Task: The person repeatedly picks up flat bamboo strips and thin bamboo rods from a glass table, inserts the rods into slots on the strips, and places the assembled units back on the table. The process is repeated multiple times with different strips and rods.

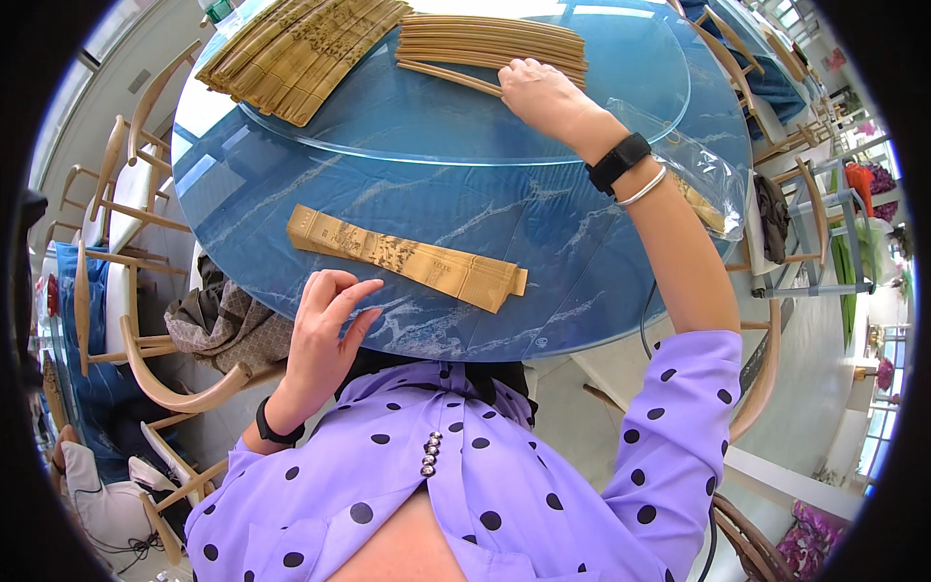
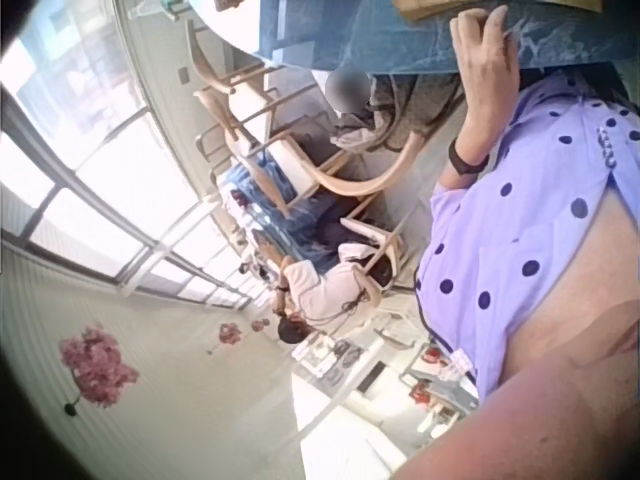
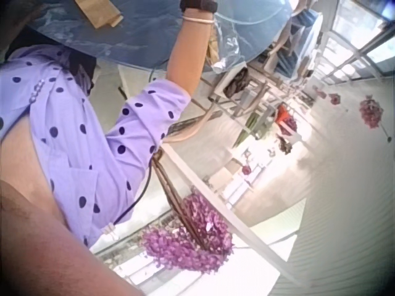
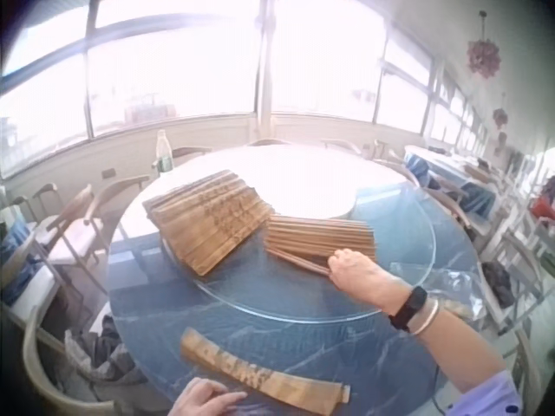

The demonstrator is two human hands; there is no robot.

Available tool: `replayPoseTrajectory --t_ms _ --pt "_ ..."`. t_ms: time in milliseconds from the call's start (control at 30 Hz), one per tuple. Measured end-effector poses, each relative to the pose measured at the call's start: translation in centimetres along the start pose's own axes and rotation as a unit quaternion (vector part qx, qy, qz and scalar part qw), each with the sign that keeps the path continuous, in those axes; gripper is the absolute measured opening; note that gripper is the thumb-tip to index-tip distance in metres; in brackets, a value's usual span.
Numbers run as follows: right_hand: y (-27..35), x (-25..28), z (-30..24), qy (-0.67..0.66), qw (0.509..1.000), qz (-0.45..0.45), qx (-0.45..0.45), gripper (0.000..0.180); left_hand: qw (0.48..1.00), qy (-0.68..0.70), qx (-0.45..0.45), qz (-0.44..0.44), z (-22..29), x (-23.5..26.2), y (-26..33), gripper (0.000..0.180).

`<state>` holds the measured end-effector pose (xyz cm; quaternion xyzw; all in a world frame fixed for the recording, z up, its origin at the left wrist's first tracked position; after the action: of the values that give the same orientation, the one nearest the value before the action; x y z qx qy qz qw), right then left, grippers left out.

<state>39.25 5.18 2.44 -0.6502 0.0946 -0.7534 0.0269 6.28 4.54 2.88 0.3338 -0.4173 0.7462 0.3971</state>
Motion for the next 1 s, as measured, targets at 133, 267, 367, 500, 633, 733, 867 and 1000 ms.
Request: replayPoseTrajectory --t_ms 133,267,367,500,633,733,867,1000 --pt "2.9 0.9 -2.1 -0.013 0.999 0.013 -0.041 0.017 1.000 -0.004 -0.016 0.004 0.6 -0.7 -0.2 0.033" --pt "6.7 5.0 -4.1 -0.176 0.976 0.038 -0.125 0.017 0.998 0.010 -0.055 -0.019 2.0 -1.6 -0.9 0.038" --pt "10.5 6.9 -5.1 -0.301 0.936 0.066 -0.170 0.019 0.994 -0.024 -0.097 -0.049 3.4 -2.4 -1.9 0.049" --pt "15.1 8.8 -7.8 -0.406 0.876 0.132 -0.226 0.028 0.983 -0.087 -0.152 -0.063 5.4 -3.5 -2.4 0.062" --pt "21.9 6.4 -9.5 -0.536 0.769 0.163 -0.309 0.033 0.970 -0.150 -0.182 -0.049 5.7 -5.3 -3.2 0.065" --pt "24.6 5.1 -11.8 -0.570 0.726 0.186 -0.335 0.032 0.969 -0.153 -0.187 -0.048 5.2 -6.0 -3.5 0.057" --pt "26.7 3.6 -13.7 -0.625 0.656 0.188 -0.379 0.030 0.973 -0.137 -0.179 -0.044 4.8 -6.2 -3.7 0.047" --pt "26.6 2.6 -14.7 -0.641 0.634 0.176 -0.395 0.027 0.978 -0.099 -0.181 -0.027 5.0 -5.2 -3.9 0.047"
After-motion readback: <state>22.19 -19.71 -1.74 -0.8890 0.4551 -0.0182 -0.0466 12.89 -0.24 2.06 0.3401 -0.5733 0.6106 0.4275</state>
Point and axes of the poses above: each hand's wrist, its own y-axis away from the middle knuckle, its own x-axis out of the back of the hand, z = x × y, the point moved 10 cm from there along -y, towards the middle knuckle, and after that the axes turned 13 degrees about -y, right-handed, at the moved point
